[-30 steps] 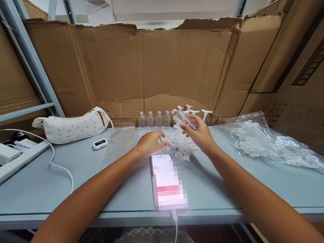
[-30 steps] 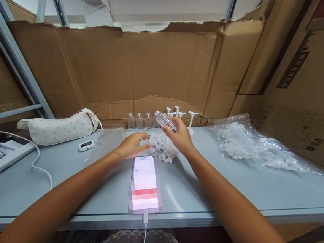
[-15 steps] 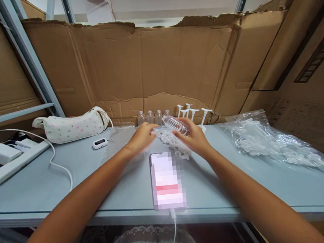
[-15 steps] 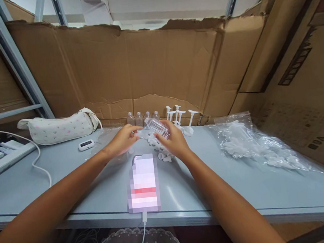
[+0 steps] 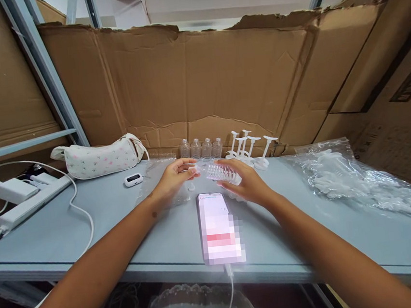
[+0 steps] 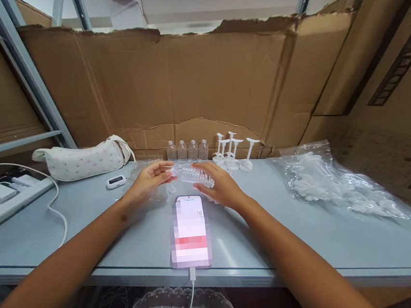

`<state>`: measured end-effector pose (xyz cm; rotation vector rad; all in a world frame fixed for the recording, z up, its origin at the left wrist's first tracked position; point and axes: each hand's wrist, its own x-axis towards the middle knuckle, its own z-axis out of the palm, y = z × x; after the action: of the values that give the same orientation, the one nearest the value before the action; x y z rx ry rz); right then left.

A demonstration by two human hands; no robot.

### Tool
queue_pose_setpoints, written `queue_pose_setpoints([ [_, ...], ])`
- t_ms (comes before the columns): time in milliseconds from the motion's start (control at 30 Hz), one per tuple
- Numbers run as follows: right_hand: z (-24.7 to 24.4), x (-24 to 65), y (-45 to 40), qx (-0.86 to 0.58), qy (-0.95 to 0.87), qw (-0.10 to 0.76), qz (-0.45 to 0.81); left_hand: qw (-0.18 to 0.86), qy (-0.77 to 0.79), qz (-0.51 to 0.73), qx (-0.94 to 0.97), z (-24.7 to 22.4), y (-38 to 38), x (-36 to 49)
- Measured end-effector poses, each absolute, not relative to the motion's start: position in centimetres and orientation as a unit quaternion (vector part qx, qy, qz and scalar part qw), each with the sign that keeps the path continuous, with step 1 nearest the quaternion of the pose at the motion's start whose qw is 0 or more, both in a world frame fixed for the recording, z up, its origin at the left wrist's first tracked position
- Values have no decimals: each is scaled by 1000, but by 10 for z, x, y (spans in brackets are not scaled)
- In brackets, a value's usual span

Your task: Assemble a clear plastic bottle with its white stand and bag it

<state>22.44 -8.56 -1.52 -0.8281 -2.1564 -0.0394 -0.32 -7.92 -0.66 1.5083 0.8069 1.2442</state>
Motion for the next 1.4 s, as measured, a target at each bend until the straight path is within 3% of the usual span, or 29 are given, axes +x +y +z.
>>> queue_pose_setpoints([
  [667,-13,224,-90,-262,-863,421,-101,444,318,487,682,-12,-80,-4],
  [767,-12,224,-91,-284,-861,422,-6,288,320,506,748,-11,-84,-6],
  [900,-10,224,-93,-334,-802,422,259,-12,232,470,852,-3,-94,-11],
  [967,-10,225,-94,-343,-766,407,361,-63,184,449,872,0,-97,-12],
  [1067,-9,226,-94,-343,-754,408,383,-18,195,462,865,0,-97,-11],
  [1167,-10,226,-93,-344,-767,429,331,99,265,480,831,-3,-94,-10],
  [1400,-7,225,-96,-294,-853,424,73,375,306,484,729,0,-91,-7],
])
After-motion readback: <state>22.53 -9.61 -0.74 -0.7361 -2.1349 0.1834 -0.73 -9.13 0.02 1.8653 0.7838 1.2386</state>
